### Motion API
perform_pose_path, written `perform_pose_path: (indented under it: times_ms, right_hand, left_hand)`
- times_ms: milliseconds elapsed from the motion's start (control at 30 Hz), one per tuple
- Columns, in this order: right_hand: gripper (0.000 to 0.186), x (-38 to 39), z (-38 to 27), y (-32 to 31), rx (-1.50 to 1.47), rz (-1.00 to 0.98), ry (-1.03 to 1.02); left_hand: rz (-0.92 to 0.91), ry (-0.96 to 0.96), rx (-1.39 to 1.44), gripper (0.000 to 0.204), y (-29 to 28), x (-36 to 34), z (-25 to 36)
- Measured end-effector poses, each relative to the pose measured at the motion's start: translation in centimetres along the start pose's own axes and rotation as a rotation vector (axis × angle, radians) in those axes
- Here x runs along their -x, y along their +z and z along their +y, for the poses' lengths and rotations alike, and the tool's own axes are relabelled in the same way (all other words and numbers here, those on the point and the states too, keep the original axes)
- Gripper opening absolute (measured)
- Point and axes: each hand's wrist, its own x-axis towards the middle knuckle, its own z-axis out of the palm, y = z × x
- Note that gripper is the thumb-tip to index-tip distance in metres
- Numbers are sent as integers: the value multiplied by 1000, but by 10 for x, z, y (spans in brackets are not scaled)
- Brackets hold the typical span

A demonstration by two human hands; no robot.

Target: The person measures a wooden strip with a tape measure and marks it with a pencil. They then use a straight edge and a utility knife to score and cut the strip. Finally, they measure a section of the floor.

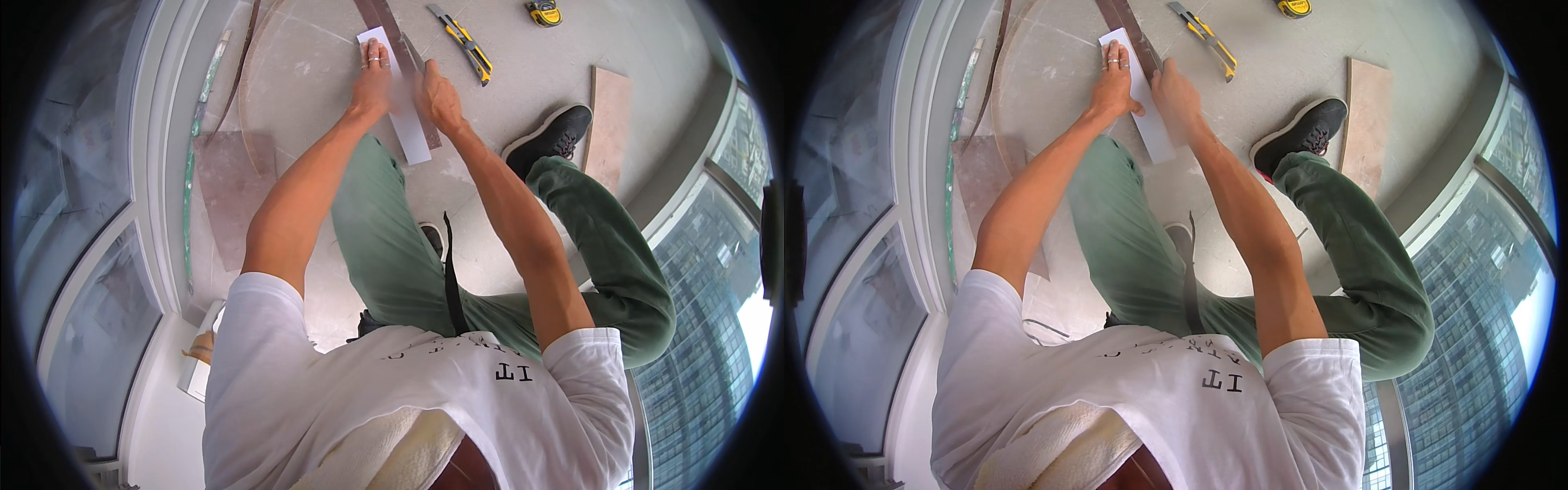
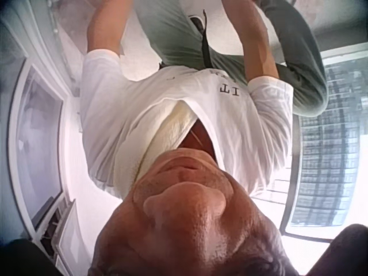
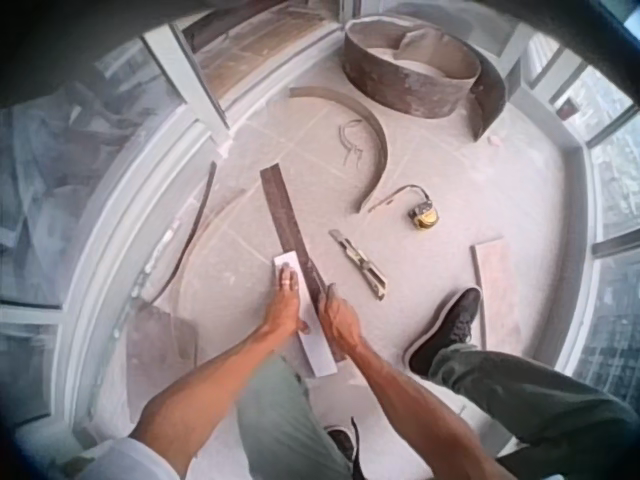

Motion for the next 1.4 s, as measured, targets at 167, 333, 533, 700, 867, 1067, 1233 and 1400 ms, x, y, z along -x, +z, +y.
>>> perform_pose_path:
  times_ms: [167, 333, 533, 700, 867, 1067, 1233, 1400]
  right_hand:
    - [31, -18, -11, 8, 99, -89, 16]
    - [28, -19, -16, 17, 73, -107, 25]
    - [25, 8, 12, 23, 62, -145, 17]
    - [32, 85, 51, 29, 108, -88, -3]
    - [22, 163, 88, 39, 25, -90, 99]
    - [22, 199, 118, 48, 65, -117, 104]
    - [22, 204, 130, 43, 69, -114, 40]
    - [21, 236, 150, 29, 132, -152, 114]
  left_hand:
    - [65, 13, 13, 141, 9, -3, -3]
    - [176, 81, -26, 100, 20, -4, -12]
    - [143, 83, 54, 138, 13, -2, -7]
    - [19, -12, 77, 141, -18, 10, 19]
    - [-8, -40, 147, 145, -15, 9, 14]
    - [-18, -30, 70, 124, -23, 10, 18]
    - [55, 68, -17, 136, -8, 4, 3]
    - [7, 28, -67, 146, -5, 3, 5]
